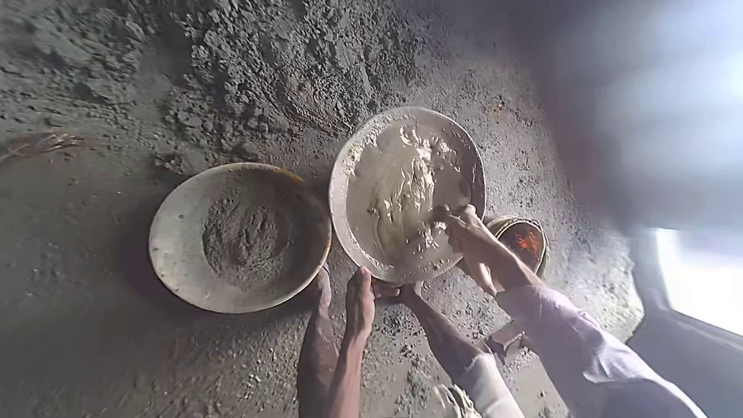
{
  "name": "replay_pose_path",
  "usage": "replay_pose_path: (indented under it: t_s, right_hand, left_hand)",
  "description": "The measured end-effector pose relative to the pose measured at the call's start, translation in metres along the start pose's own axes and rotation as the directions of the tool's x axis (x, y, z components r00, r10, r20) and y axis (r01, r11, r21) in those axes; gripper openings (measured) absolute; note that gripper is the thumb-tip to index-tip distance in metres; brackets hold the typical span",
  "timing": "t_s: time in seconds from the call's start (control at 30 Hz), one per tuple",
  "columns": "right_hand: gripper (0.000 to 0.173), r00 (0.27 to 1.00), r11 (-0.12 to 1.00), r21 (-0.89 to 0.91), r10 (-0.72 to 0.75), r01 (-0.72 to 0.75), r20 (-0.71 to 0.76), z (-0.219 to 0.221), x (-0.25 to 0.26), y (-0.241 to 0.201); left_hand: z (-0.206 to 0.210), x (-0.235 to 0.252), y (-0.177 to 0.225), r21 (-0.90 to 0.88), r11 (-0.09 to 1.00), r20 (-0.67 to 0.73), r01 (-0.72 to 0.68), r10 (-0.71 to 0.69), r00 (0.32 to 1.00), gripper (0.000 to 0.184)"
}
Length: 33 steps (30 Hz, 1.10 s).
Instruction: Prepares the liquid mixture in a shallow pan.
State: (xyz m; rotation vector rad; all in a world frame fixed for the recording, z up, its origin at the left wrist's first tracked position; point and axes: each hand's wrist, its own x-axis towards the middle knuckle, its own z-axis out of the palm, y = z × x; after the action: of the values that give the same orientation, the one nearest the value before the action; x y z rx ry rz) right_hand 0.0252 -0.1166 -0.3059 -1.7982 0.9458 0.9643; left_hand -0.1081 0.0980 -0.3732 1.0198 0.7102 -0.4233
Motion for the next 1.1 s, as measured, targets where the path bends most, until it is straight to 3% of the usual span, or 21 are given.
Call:
replay_pose_path:
  t_s: [0.1, 0.23, 0.33, 0.43, 0.57, 0.67, 0.8, 0.93, 1.03, 1.1]
  right_hand:
    - [0.039, 0.998, 0.982, -0.189, 0.017, -0.005, 0.059, 0.01, -0.007, 0.002]
    - [0.028, 1.0, 0.99, -0.144, 0.007, -0.009, -0.013, 0.005, -0.004, -0.009]
    - [0.026, 0.996, 0.985, -0.164, 0.062, -0.052, 0.056, 0.014, -0.025, -0.024]
    - [0.027, 0.999, 0.985, -0.169, -0.027, 0.021, -0.028, 0.01, -0.003, -0.015]
    - [0.033, 0.994, 0.974, -0.224, 0.04, -0.016, 0.103, 0.013, -0.013, -0.021]
    - [0.024, 0.997, 0.992, -0.115, -0.063, 0.058, -0.044, 0.015, 0.008, -0.022]
    - [0.03, 0.984, 0.955, -0.263, -0.101, 0.138, 0.15, 0.023, 0.005, -0.022]
    - [0.03, 0.987, 0.965, -0.218, -0.155, 0.145, -0.03, 0.021, 0.025, -0.037]
    - [0.036, 0.987, 0.885, -0.438, -0.139, 0.158, 0.076, 0.023, 0.012, -0.052]
    - [0.049, 0.987, 0.86, -0.486, -0.156, 0.156, 0.04, 0.015, 0.018, -0.052]
  left_hand:
    - [-0.002, 0.003, 0.0, -0.015, 1.0, 0.011, -0.005, 0.005, 1.0, 0.051]
    - [-0.003, 0.0, -0.002, -0.035, 0.999, 0.025, -0.01, 0.011, 1.0, 0.051]
    - [-0.003, 0.0, 0.0, -0.024, 1.0, 0.037, 0.003, -0.002, 0.999, 0.051]
    - [-0.005, -0.001, 0.0, -0.048, 0.999, 0.027, 0.01, -0.009, 1.0, 0.05]
    - [-0.001, 0.0, 0.001, -0.046, 0.999, 0.024, 0.014, -0.012, 1.0, 0.049]
    - [-0.004, 0.0, 0.0, -0.063, 0.998, 0.026, 0.002, 0.0, 1.0, 0.048]
    - [-0.003, 0.004, 0.0, -0.056, 0.998, 0.036, -0.001, 0.003, 0.999, 0.051]
    - [-0.006, 0.002, -0.002, -0.034, 0.999, 0.031, 0.02, -0.019, 0.999, 0.053]
    - [-0.004, 0.005, -0.002, -0.04, 0.999, 0.038, 0.017, -0.015, 0.999, 0.052]
    - [-0.006, 0.002, -0.003, -0.057, 0.998, 0.035, 0.016, -0.014, 0.999, 0.051]
